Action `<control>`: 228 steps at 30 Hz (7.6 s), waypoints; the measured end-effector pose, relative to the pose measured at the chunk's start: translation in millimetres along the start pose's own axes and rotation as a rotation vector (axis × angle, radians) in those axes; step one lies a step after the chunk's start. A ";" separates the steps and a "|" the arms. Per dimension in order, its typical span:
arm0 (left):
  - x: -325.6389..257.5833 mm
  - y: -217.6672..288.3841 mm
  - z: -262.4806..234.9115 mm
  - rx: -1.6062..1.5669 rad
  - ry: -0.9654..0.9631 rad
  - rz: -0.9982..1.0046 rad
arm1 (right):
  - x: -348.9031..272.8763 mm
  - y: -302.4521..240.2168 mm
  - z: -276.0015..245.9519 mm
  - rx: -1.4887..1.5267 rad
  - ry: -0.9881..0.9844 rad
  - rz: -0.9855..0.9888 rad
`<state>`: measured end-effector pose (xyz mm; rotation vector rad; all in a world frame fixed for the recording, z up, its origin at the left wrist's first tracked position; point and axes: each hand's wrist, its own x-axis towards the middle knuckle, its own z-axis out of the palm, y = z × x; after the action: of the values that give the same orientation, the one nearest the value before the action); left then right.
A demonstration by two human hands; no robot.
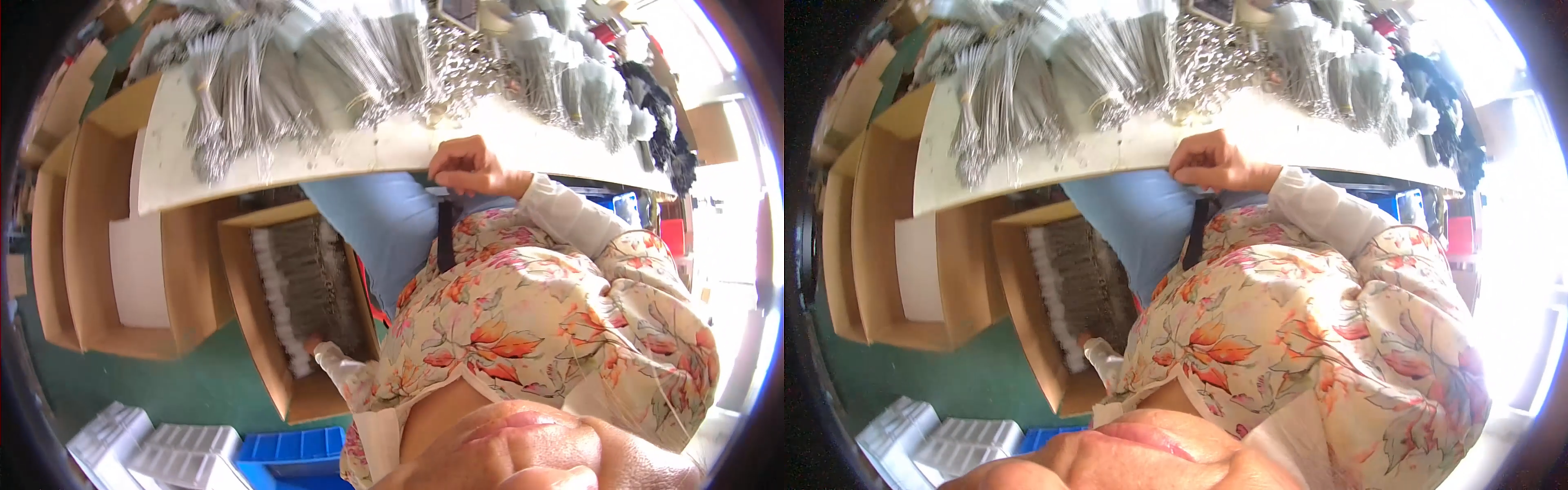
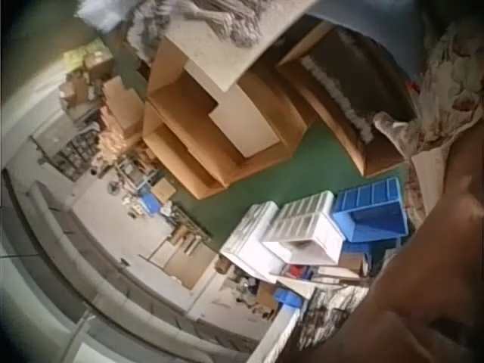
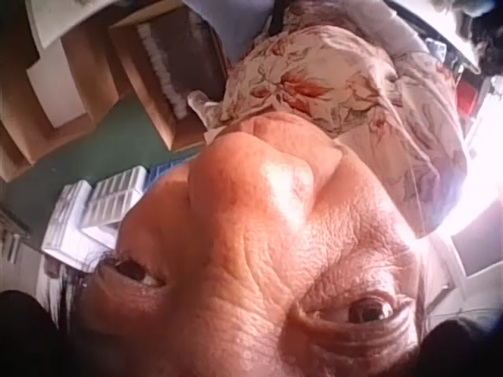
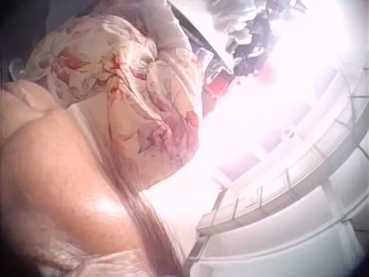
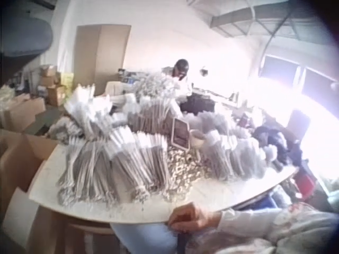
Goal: Assembling small white cleaning brushes onto metal rings and organizing them.
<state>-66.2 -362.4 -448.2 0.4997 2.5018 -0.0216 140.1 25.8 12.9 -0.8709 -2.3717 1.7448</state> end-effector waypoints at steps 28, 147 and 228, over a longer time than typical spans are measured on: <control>64.5 42.8 -25.1 0.408 -0.017 0.420 | -8.7 -32.2 23.4 -0.002 0.183 0.330; -92.2 383.9 -569.2 -1.062 0.323 0.538 | 0.7 222.1 -539.6 -0.769 1.104 0.219; -117.4 378.1 -494.6 -1.045 0.235 0.733 | -131.2 306.8 -528.1 -1.021 0.024 0.500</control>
<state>-110.6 9.7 62.6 0.9077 1.9862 1.5741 570.8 475.1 -41.1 -1.6531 -3.1849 0.4102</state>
